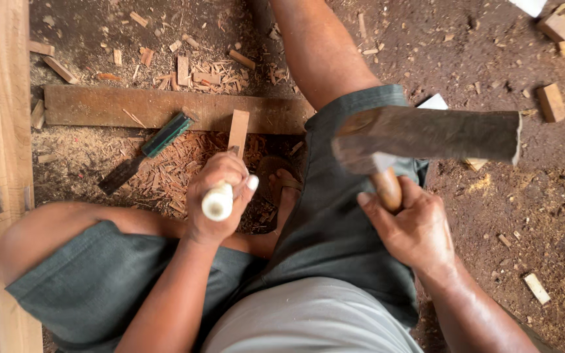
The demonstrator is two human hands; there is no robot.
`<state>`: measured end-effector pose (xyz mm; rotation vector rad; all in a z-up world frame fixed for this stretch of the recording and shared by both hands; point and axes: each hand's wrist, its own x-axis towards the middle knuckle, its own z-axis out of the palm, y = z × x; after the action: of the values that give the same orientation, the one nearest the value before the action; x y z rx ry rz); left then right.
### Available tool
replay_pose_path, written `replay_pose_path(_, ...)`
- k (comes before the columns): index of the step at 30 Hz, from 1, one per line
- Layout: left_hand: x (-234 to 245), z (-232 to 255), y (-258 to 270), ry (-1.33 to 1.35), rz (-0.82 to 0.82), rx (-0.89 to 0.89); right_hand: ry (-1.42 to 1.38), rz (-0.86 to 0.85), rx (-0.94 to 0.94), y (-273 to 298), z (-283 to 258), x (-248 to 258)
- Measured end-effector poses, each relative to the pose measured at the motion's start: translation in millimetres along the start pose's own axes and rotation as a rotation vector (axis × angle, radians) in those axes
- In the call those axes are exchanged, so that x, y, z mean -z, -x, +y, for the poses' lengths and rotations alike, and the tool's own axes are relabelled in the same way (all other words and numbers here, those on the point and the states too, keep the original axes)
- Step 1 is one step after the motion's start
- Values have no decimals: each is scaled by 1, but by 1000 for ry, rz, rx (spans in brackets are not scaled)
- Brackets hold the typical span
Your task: The person chisels a rectangular mortise into a wooden block using a hammer and a chisel, striking the chisel head repeatedly to remove wood shavings.
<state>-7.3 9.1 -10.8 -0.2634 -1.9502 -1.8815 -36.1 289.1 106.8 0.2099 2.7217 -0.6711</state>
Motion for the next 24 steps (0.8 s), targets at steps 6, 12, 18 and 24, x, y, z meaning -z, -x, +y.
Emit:
replay_pose_path(6,0,-19,0,76,10,171,229,-72,675,-1,-15,-5)
replay_pose_path(12,-1,-32,-13,-216,65,135,343,-3,819,10,-96,9)
replay_pose_path(18,3,-52,-15,-99,-74,281,-63,3,782,52,-100,38)
replay_pose_path(24,-6,-44,-24,-240,-11,448,372,33,786,1,-94,-7)
